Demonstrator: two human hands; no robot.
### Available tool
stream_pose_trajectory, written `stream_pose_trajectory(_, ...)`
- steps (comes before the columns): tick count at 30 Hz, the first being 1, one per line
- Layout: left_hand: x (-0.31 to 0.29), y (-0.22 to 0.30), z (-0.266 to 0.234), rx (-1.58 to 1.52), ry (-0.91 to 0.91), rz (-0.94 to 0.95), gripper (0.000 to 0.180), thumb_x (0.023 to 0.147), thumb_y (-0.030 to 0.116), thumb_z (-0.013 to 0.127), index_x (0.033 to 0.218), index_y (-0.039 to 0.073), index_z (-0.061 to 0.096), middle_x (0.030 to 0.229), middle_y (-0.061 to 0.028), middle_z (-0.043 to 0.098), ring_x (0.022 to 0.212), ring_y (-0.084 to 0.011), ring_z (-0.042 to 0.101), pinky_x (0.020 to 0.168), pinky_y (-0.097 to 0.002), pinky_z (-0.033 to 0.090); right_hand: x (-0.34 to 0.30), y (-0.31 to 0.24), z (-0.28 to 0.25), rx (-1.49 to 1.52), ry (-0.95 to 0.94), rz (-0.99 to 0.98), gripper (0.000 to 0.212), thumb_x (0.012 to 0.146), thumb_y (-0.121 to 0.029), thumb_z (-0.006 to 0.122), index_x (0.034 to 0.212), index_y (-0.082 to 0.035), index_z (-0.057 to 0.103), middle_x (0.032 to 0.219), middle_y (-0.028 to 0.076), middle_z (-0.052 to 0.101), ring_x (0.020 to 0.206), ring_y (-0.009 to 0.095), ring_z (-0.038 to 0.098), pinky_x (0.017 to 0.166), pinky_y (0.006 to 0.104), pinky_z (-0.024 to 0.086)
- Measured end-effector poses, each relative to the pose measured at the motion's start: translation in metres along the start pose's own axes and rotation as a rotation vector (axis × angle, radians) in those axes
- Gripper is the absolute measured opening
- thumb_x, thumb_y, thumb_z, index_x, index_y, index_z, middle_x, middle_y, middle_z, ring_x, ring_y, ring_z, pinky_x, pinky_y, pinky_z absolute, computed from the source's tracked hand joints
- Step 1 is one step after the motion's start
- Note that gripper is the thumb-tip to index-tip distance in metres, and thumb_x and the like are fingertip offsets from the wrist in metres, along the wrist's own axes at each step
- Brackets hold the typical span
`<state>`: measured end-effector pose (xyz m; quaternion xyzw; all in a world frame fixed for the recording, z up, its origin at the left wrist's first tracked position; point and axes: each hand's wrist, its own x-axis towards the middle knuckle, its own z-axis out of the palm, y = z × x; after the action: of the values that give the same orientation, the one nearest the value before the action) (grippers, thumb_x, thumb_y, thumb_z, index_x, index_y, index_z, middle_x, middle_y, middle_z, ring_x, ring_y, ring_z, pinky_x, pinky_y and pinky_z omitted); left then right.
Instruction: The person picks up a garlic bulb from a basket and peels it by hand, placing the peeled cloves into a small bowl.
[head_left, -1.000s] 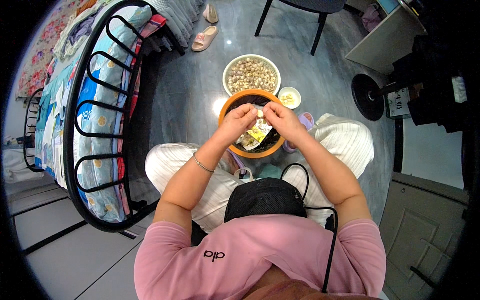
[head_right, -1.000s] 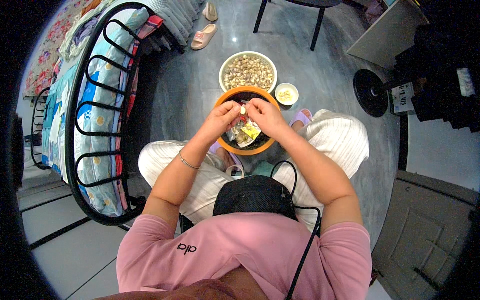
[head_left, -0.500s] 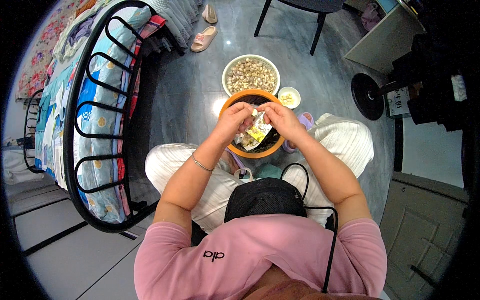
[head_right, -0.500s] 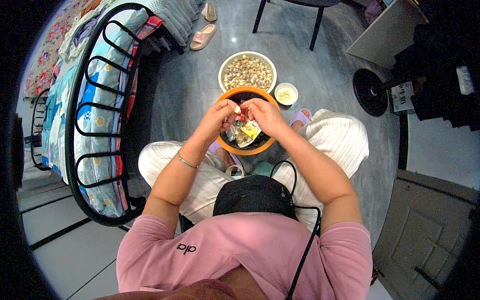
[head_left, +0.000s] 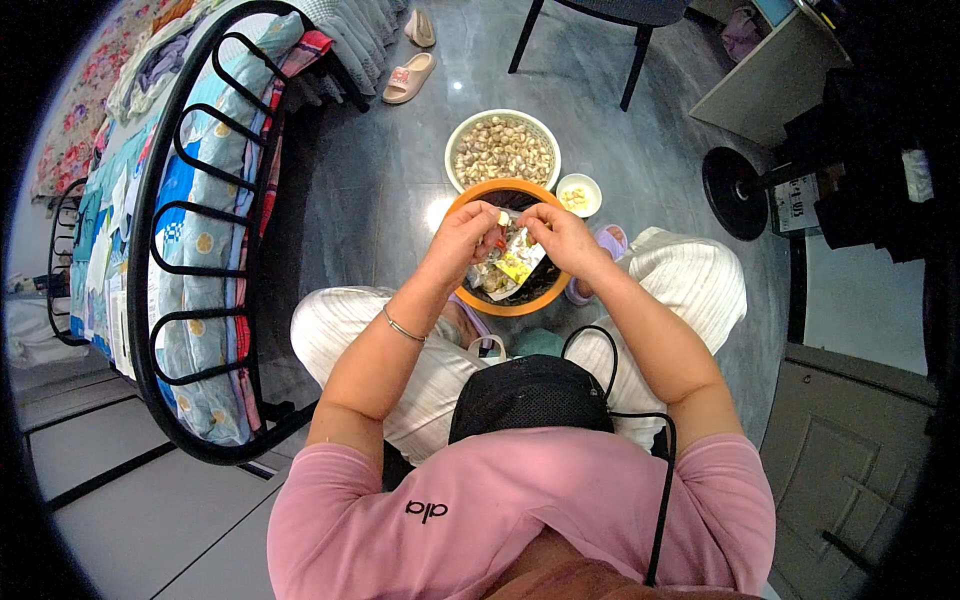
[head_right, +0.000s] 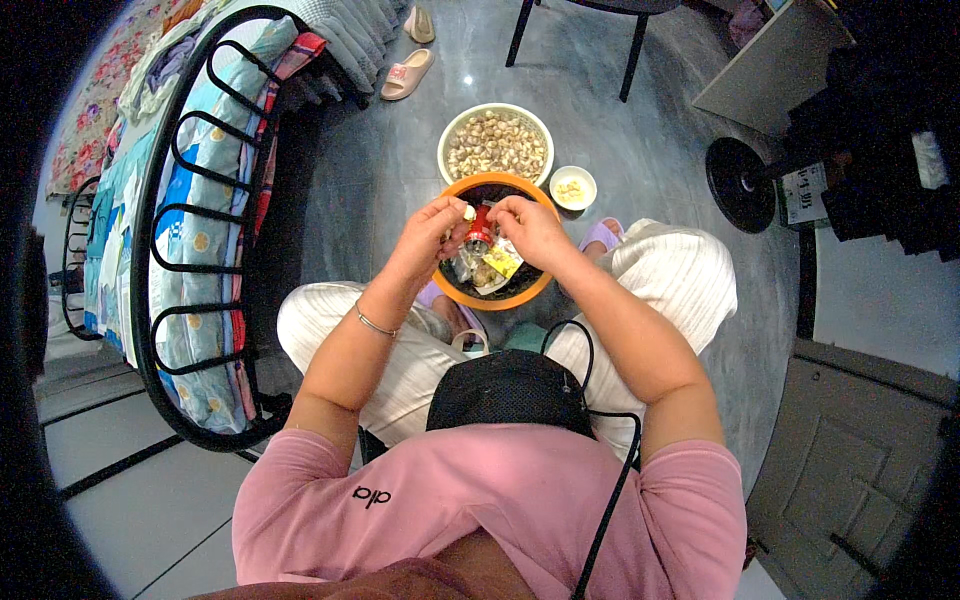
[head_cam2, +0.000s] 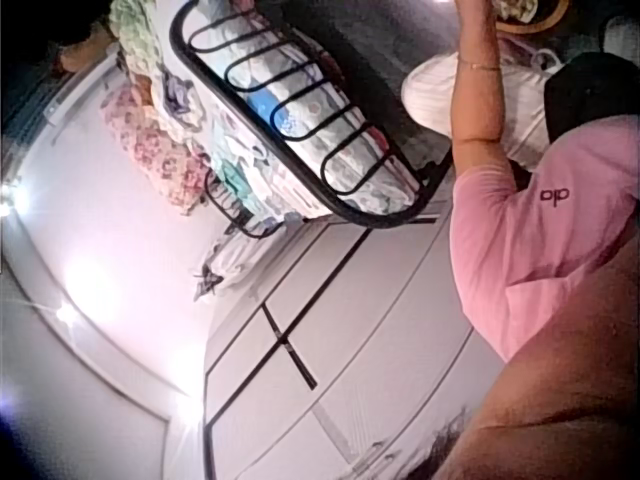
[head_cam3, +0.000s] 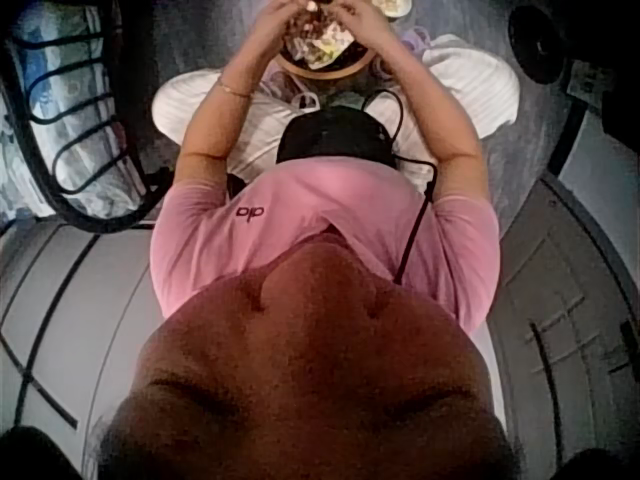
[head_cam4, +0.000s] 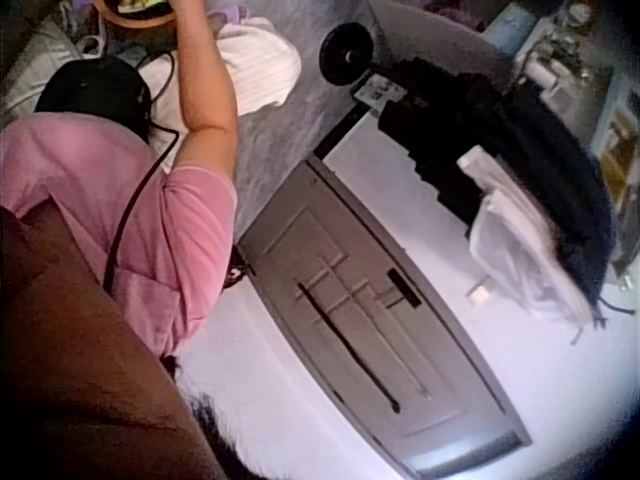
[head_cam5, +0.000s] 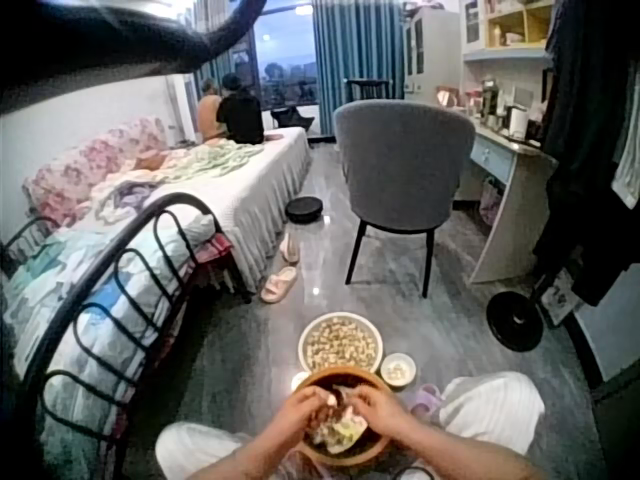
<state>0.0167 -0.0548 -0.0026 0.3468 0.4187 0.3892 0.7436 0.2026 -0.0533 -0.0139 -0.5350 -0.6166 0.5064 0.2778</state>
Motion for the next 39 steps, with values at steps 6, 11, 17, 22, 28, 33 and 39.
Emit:
stream_pose_trajectory(6,0.001,-0.001,-0.002,0.009,0.000,-0.001,0.014,0.089,0.021,0.051,0.082,0.009,0.054,0.061,0.0035,0.047,0.045,-0.0030,0.034,0.040,-0.0175,0.022,-0.005,-0.011,0.003,0.045,0.025,-0.048,0.021,0.086,-0.015,0.052,0.099,-0.001,0.059,0.080,0.006,0.063,0.074,0.013,0.058,0.067,0.0268,0.047)
stream_pose_trajectory(11,0.001,-0.002,0.000,0.010,0.011,-0.013,0.014,0.089,0.021,0.051,0.082,0.009,0.054,0.061,0.0040,0.047,0.045,-0.0030,0.035,0.040,-0.0173,0.023,-0.005,-0.019,0.001,0.064,0.010,-0.034,0.020,0.085,-0.017,0.056,0.097,-0.002,0.060,0.077,0.005,0.061,0.070,0.011,0.057,0.064,0.0256,0.046)
stream_pose_trajectory(17,0.002,-0.004,0.003,0.115,0.096,-0.015,0.014,0.089,0.021,0.052,0.082,0.008,0.054,0.062,0.0040,0.048,0.047,-0.0025,0.037,0.041,-0.0174,0.026,-0.004,-0.010,0.007,0.106,-0.014,-0.056,0.018,0.082,-0.018,0.062,0.090,-0.002,0.060,0.073,0.004,0.060,0.066,0.010,0.056,0.060,0.0257,0.046)
stream_pose_trajectory(22,0.002,-0.006,0.005,0.187,0.091,0.002,0.015,0.089,0.020,0.053,0.083,0.006,0.054,0.064,0.0026,0.052,0.053,-0.0032,0.043,0.046,-0.0169,0.031,-0.004,-0.006,0.010,0.056,0.064,-0.099,0.017,0.080,-0.017,0.063,0.084,-0.001,0.059,0.073,0.007,0.060,0.065,0.013,0.057,0.060,0.0271,0.046)
stream_pose_trajectory(28,0.001,-0.004,0.010,0.228,0.073,0.043,0.015,0.089,0.019,0.052,0.083,0.005,0.054,0.064,0.0019,0.052,0.055,-0.0045,0.044,0.049,-0.0187,0.033,-0.007,-0.011,0.005,-0.001,0.087,-0.160,0.013,0.078,-0.012,0.061,0.082,0.000,0.058,0.072,0.008,0.058,0.063,0.014,0.056,0.058,0.0275,0.046)
stream_pose_trajectory(33,0.000,-0.002,0.010,0.250,0.025,0.003,0.015,0.089,0.019,0.052,0.082,0.007,0.053,0.064,0.0022,0.050,0.052,-0.0038,0.041,0.046,-0.0179,0.030,-0.007,-0.015,0.002,-0.024,0.073,-0.127,0.012,0.077,-0.012,0.060,0.077,-0.001,0.055,0.066,0.005,0.055,0.058,0.010,0.051,0.054,0.0249,0.041)
stream_pose_trajectory(39,0.001,-0.006,0.003,0.028,-0.048,-0.088,0.015,0.090,0.024,0.052,0.084,0.010,0.053,0.062,0.0045,0.047,0.046,-0.0031,0.034,0.041,-0.0167,0.024,-0.007,-0.015,0.002,0.153,0.073,-0.058,0.011,0.079,-0.012,0.057,0.074,-0.003,0.054,0.064,0.000,0.052,0.058,0.007,0.048,0.053,0.0233,0.039)
